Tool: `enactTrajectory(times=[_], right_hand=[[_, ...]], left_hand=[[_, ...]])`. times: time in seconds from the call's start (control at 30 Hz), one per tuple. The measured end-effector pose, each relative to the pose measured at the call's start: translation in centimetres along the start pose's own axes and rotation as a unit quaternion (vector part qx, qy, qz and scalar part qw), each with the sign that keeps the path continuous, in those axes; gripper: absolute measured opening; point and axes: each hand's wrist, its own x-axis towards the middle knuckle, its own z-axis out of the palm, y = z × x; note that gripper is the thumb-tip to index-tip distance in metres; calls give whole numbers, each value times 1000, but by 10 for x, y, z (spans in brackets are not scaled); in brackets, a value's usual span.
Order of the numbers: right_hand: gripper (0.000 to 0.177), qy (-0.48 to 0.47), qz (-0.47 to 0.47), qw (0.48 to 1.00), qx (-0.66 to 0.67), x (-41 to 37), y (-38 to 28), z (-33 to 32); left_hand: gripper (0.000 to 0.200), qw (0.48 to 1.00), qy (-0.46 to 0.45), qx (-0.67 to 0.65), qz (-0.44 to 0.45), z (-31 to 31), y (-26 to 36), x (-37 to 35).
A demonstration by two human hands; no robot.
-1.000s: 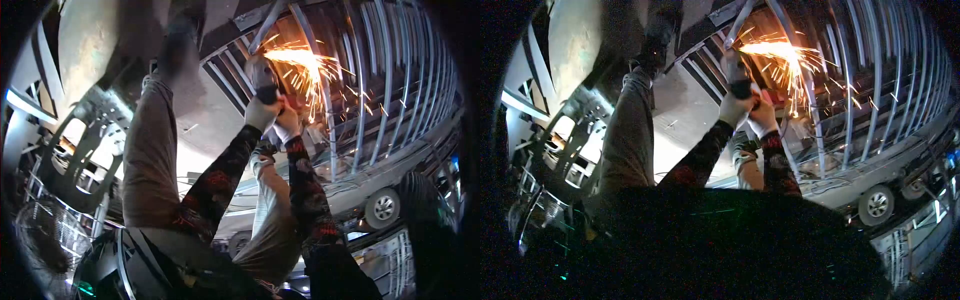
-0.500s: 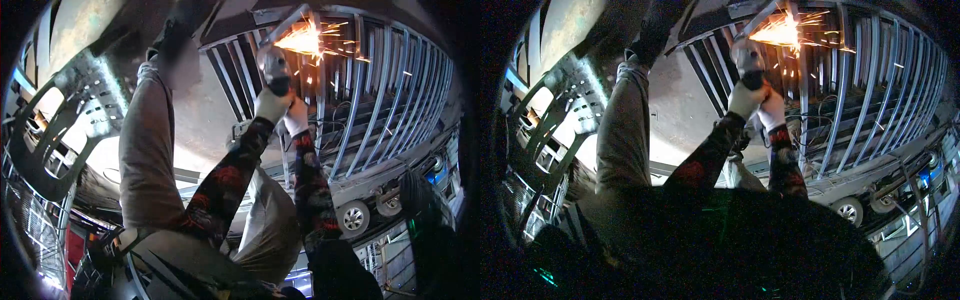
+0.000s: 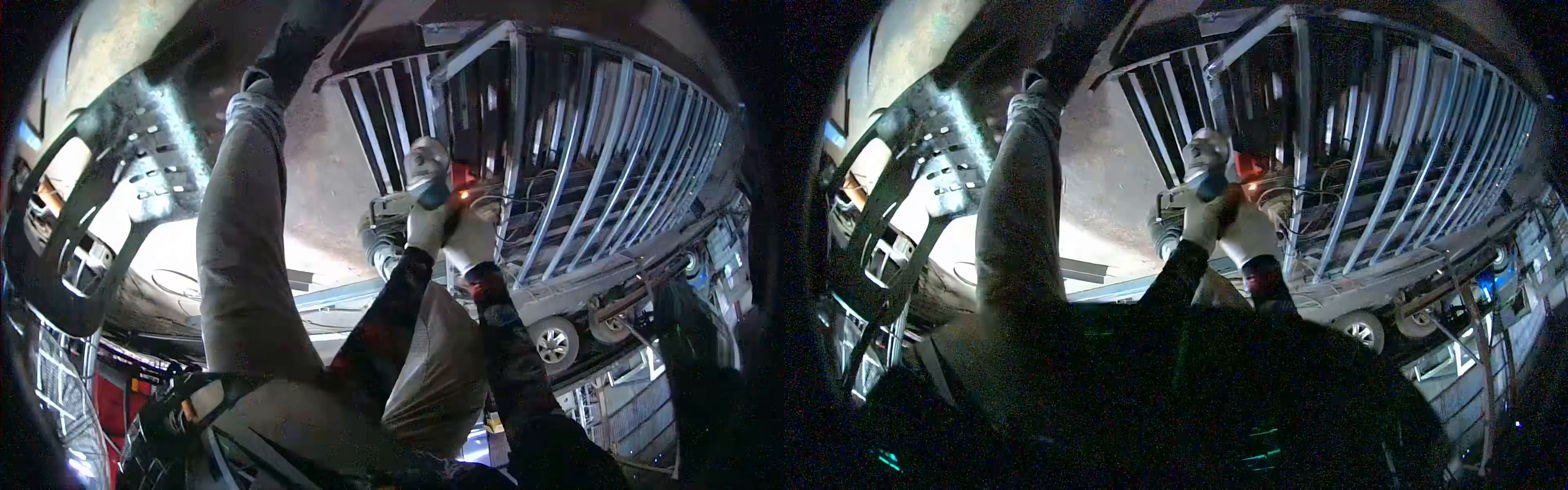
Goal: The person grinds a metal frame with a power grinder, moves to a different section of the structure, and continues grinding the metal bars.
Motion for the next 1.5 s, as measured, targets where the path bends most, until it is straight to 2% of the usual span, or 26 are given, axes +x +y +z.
enactTrajectory(times=[0.03, 0.07, 0.1, 0.2, 0.23, 0.27, 0.4, 0.5, 0.57, 0.63, 0.77, 0.8, 0.83, 0.9, 0.93, 0.97, 1.03, 1.07, 1.17, 1.2, 1.3, 1.33, 1.37, 1.43, 1.47, 1.5], right_hand=[[38, 9, 27, 999, -17, -4, -8, -6], [45, -57, 52, 996, -34, -3, -1, 1], [45, -59, 56, 996, -35, 2, -14, -11], [57, -169, 127, 977, -22, 19, -77, -71], [57, -171, 130, 976, -23, 22, -78, -70], [58, -163, 136, 976, -48, 27, -77, -66], [63, -145, 167, 973, -63, 57, -99, -78], [61, -128, 148, 977, -80, 76, -110, -85], [61, -82, 130, 984, -88, 89, -118, -90], [67, -109, 139, 980, -89, 98, -126, -103], [50, -57, 92, 991, -80, 88, -114, -114], [49, -63, 64, 993, -77, 81, -104, -111], [47, -42, 60, 997, -21, 74, -91, -104], [44, 25, 67, 987, 143, 58, -68, -93], [53, -2, 24, 989, 145, 50, -65, -103], [67, -19, 78, 986, 147, 37, -47, -87], [69, 41, 7, 986, 159, 7, 9, -18], [70, 61, -15, 984, 164, -5, 27, 8], [55, -27, 75, 928, 364, -19, 40, 37], [50, -55, 103, 897, 426, -21, 43, 42], [40, -119, 75, 951, 276, 2, 41, 46], [39, -90, 26, 963, 252, 13, 42, 58], [40, -75, 32, 931, 357, 28, 39, 65], [41, -46, 16, 867, 496, 63, 36, 86], [41, -33, -5, 845, 534, 83, 37, 100], [38, 74, -112, 966, 219, 89, 36, 93]], left_hand=[[31, 996, 16, -74, -42, -1, 1, -2], [25, 985, 38, -148, -81, 0, 10, -6], [24, 995, -43, -75, -55, -17, 7, 1], [25, 994, -53, 74, 54, -34, 22, 14], [25, 995, -46, -68, -61, -33, 29, 18], [25, 962, -37, -207, -172, -31, 35, 25], [24, 908, -69, -360, -205, -29, 42, 59], [27, 892, -85, -401, -192, -21, 75, 71], [28, 891, -107, -395, -197, -20, 96, 75], [25, 904, -93, -373, -187, -13, 120, 74], [22, 919, -69, -343, -181, 1, 129, 72], [21, 981, -67, -150, -105, -1, 122, 73], [21, 996, -66, 53, -22, -1, 116, 76], [34, 978, -18, 185, 91, 24, 109, 56], [41, 957, 18, 252, 141, 36, 105, 47], [49, 948, 46, 294, 110, 43, 96, 38], [63, 924, 78, 372, 30, 58, 89, 13], [64, 888, 85, 451, -16, 64, 91, 0], [64, 856, 47, 513, 51, 42, 38, -3], [66, 846, 55, 531, 10, 39, 32, -4], [71, 821, 74, 565, 29, 30, 34, 7], [73, 820, 81, 564, 58, 28, 37, 15], [58, 825, 110, 548, 83, 29, 43, 22], [53, 814, 126, 543, 161, 36, 66, 39], [66, 810, 113, 544, 187, 36, 71, 52], [64, 778, 126, 576, 218, 40, 76, 57]])
